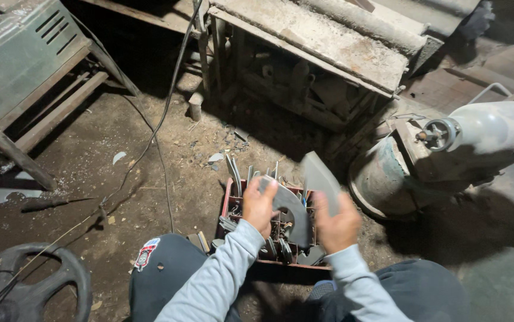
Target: The person sits on the floor and repeatedly picks up metal pieces from a red crate, turns them over in their hands, and places them back into the crate. The person handles various flat and curved metal pieces one at a time.
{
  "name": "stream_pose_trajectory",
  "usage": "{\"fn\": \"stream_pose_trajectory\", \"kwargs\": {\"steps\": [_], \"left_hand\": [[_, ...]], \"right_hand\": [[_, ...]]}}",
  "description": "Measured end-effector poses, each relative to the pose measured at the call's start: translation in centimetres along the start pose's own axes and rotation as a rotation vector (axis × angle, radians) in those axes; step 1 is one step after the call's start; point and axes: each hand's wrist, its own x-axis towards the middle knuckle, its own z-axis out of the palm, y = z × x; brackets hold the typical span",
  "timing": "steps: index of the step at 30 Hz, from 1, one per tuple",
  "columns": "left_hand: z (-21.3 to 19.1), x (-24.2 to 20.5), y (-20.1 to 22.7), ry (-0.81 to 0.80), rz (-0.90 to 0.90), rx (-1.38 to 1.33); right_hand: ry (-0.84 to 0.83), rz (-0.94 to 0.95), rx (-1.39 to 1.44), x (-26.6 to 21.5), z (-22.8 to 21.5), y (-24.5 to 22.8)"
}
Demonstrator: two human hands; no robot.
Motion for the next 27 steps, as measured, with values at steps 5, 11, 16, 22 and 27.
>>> {"fn": "stream_pose_trajectory", "kwargs": {"steps": [5,11,16,22,27], "left_hand": [[-0.2,0.9,0.4,0.093,0.013,-0.01],[1.5,-2.0,2.8,-0.097,-0.231,-0.374],[1.8,-1.8,4.4,-0.194,-0.113,0.282],[1.7,-2.0,3.9,-0.068,-0.167,-0.007],[1.6,-2.3,4.7,-0.183,-0.147,-0.154]], "right_hand": [[-0.114,-0.127,-0.092,0.3,-0.5,0.4],[-0.241,-0.204,-0.045,-1.2,2.1,1.6],[-0.385,0.031,-0.093,-1.4,1.8,0.9],[-0.455,0.09,-0.001,-2.2,1.5,0.1],[-0.522,-0.02,0.402,-1.7,1.4,1.3]]}}
